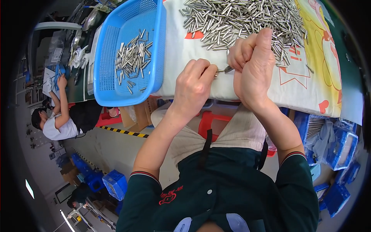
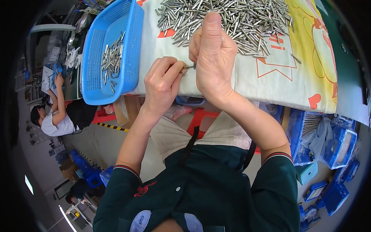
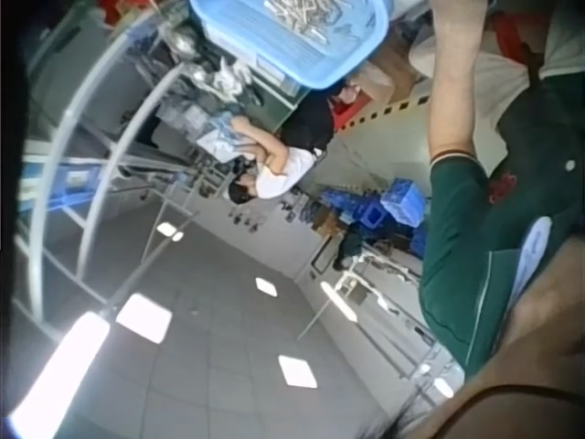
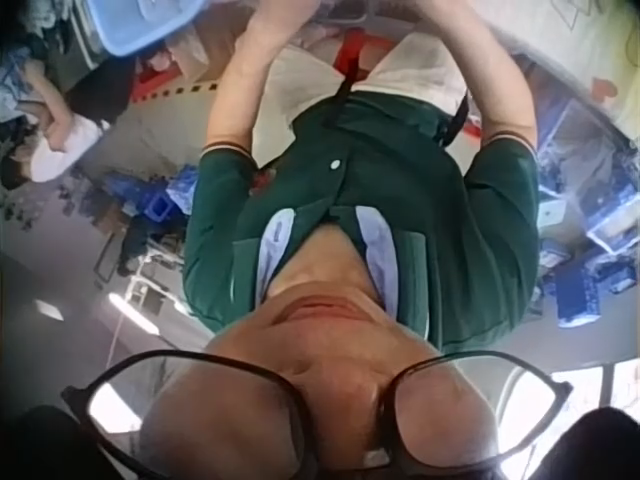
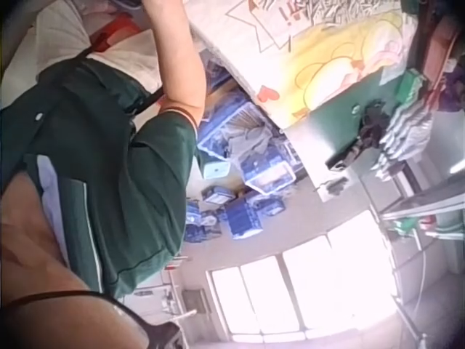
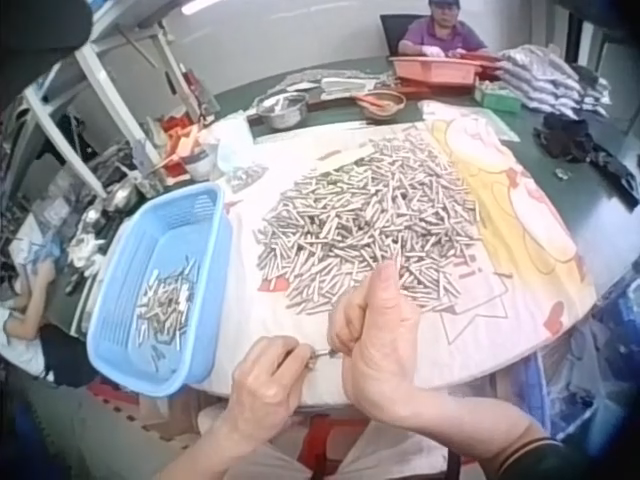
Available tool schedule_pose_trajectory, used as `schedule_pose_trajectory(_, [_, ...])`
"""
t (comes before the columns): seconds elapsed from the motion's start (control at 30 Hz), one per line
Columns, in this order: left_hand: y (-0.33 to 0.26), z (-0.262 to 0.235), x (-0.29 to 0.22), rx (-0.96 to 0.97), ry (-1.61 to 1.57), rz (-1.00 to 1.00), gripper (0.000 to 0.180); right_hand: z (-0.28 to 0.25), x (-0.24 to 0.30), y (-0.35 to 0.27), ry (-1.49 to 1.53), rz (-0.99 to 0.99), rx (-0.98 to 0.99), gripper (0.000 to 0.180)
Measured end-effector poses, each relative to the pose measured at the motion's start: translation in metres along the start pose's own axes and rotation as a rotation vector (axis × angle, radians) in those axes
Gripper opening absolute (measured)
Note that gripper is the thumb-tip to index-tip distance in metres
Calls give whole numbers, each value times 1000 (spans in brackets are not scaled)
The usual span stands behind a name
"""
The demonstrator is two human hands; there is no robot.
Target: Sorting small metal cylindrical components from a large pile into a blue basket on a workbench.
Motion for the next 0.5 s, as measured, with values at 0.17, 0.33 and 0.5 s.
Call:
schedule_pose_trajectory(0.17, [1,2,0,14,-10,32,21,14,4,-5,-121,-123,10,49])
schedule_pose_trajectory(0.33, [2,1,-1,25,-12,48,21,16,2,-4,-137,-118,-21,47])
schedule_pose_trajectory(0.5, [3,1,-2,17,-5,58,21,13,0,-5,-202,-158,-29,49])
Point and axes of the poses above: each hand's wrist, its own y-axis towards the middle knuckle, its own z-axis out of the palm, x = y × z, the point moved 9 cm from there along y, towards the middle knuckle, and after that the axes turned 13 degrees about z, right-handed, at the moved point
